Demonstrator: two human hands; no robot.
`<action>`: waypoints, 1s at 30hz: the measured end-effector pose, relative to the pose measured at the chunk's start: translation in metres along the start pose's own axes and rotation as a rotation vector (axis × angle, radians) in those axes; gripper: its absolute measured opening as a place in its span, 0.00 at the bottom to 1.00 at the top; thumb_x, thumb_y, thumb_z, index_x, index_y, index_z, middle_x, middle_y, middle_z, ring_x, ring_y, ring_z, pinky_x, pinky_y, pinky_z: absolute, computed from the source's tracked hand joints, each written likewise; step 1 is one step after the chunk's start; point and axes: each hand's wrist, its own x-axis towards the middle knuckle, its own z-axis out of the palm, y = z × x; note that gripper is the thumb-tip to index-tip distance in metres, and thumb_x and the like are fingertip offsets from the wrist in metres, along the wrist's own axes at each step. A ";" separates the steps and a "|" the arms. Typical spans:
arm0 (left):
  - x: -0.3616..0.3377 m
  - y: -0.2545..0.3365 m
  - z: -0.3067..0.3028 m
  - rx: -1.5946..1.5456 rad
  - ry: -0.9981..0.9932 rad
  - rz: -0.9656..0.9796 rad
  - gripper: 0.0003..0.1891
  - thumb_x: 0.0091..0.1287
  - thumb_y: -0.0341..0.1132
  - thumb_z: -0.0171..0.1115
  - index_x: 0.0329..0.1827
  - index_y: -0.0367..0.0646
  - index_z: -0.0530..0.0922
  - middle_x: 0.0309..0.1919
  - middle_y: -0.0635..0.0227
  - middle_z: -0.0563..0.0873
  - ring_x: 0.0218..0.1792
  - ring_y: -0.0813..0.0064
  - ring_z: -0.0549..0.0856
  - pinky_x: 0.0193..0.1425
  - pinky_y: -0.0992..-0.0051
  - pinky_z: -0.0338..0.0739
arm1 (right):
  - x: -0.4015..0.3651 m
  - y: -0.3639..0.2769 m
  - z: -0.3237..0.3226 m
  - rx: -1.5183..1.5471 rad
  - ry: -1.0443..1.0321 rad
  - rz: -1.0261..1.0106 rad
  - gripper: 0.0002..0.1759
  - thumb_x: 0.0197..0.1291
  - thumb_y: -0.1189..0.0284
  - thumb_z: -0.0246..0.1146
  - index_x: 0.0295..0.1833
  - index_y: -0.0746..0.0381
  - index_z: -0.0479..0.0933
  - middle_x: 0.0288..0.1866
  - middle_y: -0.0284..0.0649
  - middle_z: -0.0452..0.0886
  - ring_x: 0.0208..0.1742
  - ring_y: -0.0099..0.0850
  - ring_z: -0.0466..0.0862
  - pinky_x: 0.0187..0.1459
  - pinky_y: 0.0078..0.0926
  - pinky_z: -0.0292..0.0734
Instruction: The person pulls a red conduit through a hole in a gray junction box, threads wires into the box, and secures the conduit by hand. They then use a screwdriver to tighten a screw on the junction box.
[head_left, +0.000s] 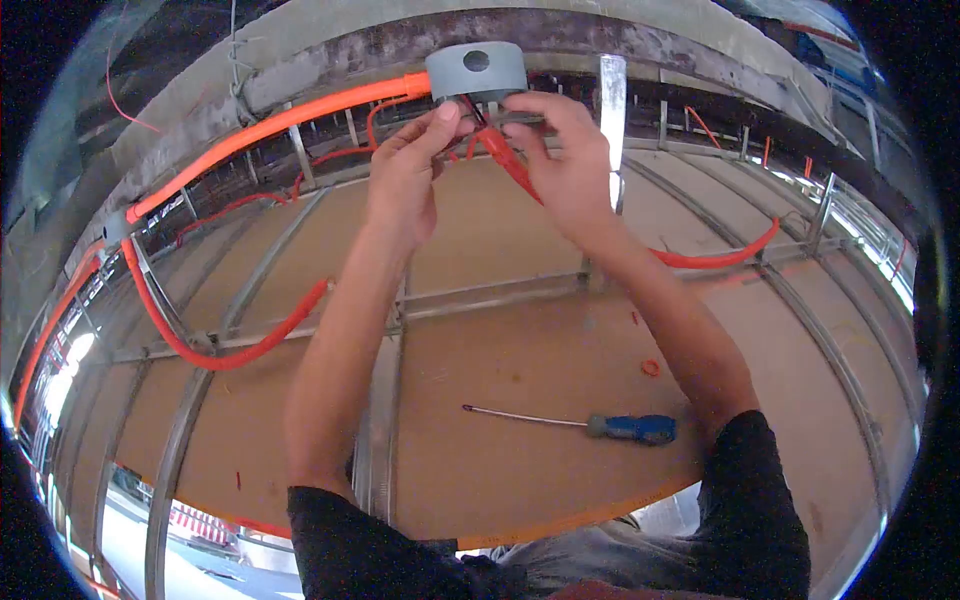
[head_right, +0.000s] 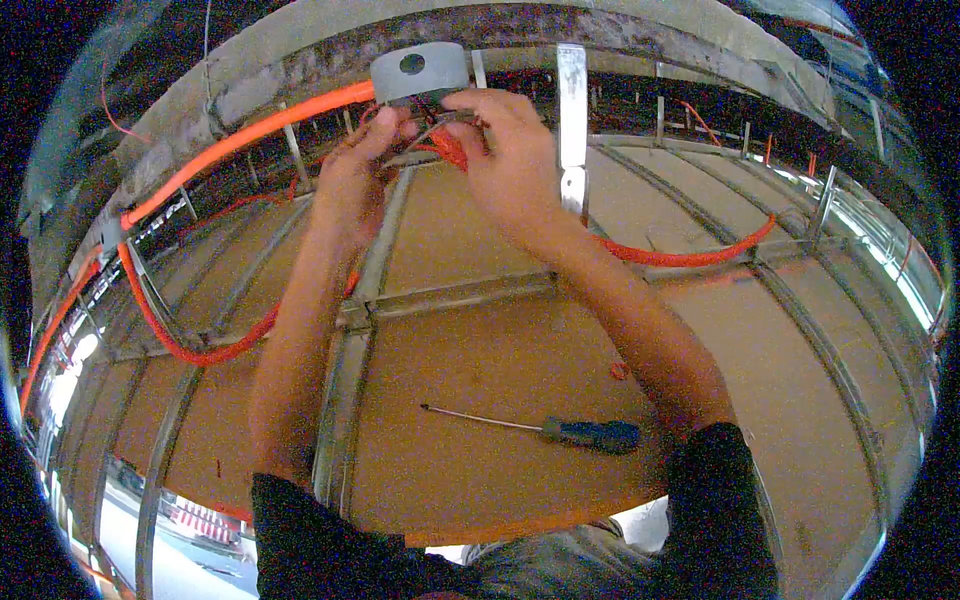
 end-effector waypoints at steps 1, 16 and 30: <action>0.001 0.001 -0.001 0.030 0.004 -0.002 0.19 0.63 0.48 0.70 0.49 0.44 0.83 0.41 0.73 0.88 0.44 0.83 0.78 0.53 0.73 0.62 | 0.000 0.003 -0.002 0.059 0.039 0.055 0.16 0.53 0.78 0.69 0.48 0.61 0.79 0.43 0.44 0.83 0.44 0.42 0.82 0.46 0.37 0.78; 0.002 -0.006 0.007 -0.037 -0.013 0.059 0.14 0.66 0.41 0.69 0.47 0.41 0.84 0.40 0.69 0.88 0.45 0.79 0.82 0.56 0.75 0.67 | 0.005 0.001 0.006 0.595 -0.318 0.922 0.51 0.47 0.59 0.80 0.69 0.73 0.60 0.60 0.47 0.76 0.61 0.34 0.77 0.64 0.29 0.72; 0.009 -0.006 -0.007 0.017 0.022 0.045 0.17 0.61 0.41 0.73 0.50 0.44 0.84 0.40 0.71 0.88 0.45 0.82 0.81 0.49 0.76 0.65 | -0.006 0.011 0.011 0.755 -0.256 0.818 0.55 0.46 0.61 0.80 0.72 0.70 0.55 0.67 0.49 0.70 0.67 0.38 0.72 0.66 0.34 0.70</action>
